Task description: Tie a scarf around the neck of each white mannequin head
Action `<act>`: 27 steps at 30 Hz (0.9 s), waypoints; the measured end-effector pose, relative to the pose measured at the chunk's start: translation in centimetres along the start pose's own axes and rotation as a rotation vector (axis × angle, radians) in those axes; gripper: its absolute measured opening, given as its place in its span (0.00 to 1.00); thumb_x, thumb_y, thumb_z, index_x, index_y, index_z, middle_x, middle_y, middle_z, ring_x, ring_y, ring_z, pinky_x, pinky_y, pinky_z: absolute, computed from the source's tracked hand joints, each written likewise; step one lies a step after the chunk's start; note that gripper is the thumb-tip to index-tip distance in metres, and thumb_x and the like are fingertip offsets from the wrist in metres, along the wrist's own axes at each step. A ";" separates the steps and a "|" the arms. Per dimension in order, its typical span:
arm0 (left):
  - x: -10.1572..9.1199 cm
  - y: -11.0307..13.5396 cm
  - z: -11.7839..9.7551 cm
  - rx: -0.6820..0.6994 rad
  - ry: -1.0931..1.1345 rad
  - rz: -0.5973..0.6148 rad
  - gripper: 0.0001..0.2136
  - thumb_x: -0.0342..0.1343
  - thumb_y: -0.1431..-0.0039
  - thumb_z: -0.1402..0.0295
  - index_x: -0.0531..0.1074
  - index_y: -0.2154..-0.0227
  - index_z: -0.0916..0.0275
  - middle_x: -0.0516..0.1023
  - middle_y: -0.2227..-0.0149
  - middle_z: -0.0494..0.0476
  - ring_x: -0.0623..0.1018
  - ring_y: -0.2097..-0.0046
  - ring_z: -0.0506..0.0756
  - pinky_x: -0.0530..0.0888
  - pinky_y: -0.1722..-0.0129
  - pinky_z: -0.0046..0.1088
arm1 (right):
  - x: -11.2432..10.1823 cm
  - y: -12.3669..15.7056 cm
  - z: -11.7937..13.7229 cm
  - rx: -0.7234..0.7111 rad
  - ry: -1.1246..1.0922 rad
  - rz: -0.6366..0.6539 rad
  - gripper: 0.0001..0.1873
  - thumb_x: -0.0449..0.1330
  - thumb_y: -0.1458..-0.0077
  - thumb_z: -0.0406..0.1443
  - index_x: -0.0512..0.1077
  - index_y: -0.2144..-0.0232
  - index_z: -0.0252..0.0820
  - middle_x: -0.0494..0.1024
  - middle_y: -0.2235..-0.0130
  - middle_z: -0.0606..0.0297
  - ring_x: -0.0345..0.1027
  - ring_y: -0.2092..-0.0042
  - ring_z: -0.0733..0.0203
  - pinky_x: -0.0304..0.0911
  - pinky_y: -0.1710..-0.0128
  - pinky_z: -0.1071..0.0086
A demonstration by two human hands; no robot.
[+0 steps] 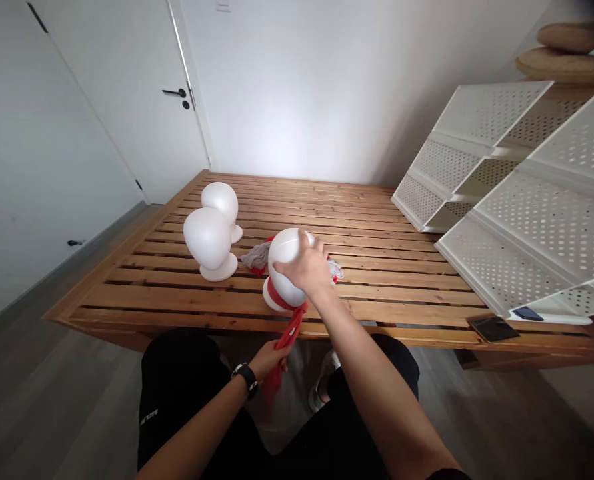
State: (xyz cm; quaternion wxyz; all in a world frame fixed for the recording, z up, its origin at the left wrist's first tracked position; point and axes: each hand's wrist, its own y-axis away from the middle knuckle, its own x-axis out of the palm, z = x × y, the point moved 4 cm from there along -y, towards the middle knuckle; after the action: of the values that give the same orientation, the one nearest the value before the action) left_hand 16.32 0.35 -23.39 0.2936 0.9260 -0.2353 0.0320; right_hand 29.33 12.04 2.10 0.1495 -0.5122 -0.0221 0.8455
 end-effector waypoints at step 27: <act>2.7 -14.1 -8.5 0.784 -1.319 -0.424 0.25 0.55 0.37 0.66 0.66 0.36 0.58 0.67 0.34 0.62 0.64 0.32 0.64 0.58 0.30 0.51 | -15.9 -33.5 -26.0 -0.025 0.558 -0.289 0.54 0.66 0.45 0.53 0.45 0.28 0.40 0.38 0.32 0.35 0.34 0.34 0.23 0.47 0.46 0.29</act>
State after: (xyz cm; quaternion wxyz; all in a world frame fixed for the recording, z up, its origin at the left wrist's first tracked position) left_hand 25.77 14.07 -23.32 -0.2535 0.8149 -0.1511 -0.4988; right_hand 66.60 36.58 9.82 0.2620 -0.7179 -0.0633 0.6418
